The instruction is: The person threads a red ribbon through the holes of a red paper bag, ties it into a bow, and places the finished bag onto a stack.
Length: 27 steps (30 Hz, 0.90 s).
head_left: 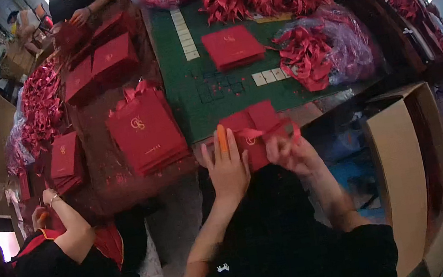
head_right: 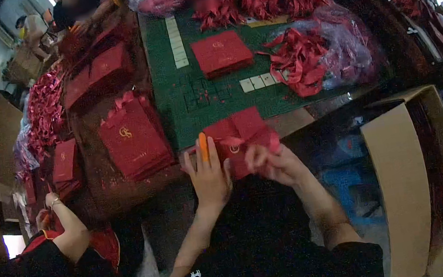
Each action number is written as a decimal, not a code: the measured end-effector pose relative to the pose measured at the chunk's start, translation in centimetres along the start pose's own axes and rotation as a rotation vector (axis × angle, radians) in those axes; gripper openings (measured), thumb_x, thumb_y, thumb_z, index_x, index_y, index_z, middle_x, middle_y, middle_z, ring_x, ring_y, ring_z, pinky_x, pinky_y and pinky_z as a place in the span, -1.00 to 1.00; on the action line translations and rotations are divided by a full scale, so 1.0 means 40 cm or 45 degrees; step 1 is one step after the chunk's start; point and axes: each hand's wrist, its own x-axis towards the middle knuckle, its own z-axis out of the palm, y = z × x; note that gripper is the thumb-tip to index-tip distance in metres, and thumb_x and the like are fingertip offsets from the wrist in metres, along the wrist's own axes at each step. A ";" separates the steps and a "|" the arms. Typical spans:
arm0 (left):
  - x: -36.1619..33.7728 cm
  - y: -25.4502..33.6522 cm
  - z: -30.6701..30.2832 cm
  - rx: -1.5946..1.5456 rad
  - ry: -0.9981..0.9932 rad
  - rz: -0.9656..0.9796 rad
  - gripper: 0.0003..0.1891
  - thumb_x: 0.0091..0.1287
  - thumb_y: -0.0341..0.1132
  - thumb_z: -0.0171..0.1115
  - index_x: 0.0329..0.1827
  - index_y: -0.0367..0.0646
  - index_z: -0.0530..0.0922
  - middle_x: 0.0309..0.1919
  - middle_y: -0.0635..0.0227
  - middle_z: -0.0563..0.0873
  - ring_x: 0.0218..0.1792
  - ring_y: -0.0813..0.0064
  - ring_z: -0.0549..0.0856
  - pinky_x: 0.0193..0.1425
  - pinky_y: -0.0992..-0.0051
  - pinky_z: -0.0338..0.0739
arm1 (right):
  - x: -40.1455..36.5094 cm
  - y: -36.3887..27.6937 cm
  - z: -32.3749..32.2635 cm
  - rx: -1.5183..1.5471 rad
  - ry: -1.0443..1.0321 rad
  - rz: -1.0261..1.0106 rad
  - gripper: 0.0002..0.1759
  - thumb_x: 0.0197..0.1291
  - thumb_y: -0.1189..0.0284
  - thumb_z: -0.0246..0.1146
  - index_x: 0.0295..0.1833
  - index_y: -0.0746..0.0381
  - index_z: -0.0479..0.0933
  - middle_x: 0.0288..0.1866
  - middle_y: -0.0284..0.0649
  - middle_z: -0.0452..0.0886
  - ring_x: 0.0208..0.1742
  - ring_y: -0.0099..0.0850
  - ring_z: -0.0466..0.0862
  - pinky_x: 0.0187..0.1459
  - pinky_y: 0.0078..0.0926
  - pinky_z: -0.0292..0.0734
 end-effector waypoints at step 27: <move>-0.089 -0.024 0.004 -0.571 0.070 -0.265 -0.75 0.23 -0.39 0.31 -0.03 -0.16 0.66 0.42 -0.08 0.21 0.52 -0.06 0.01 0.51 0.01 -0.11 | 0.043 0.064 -0.044 -1.249 0.075 0.101 -0.90 0.14 0.60 0.31 -0.34 0.32 0.51 -0.33 -0.28 0.62 -0.24 -0.56 0.63 -0.18 -0.58 0.53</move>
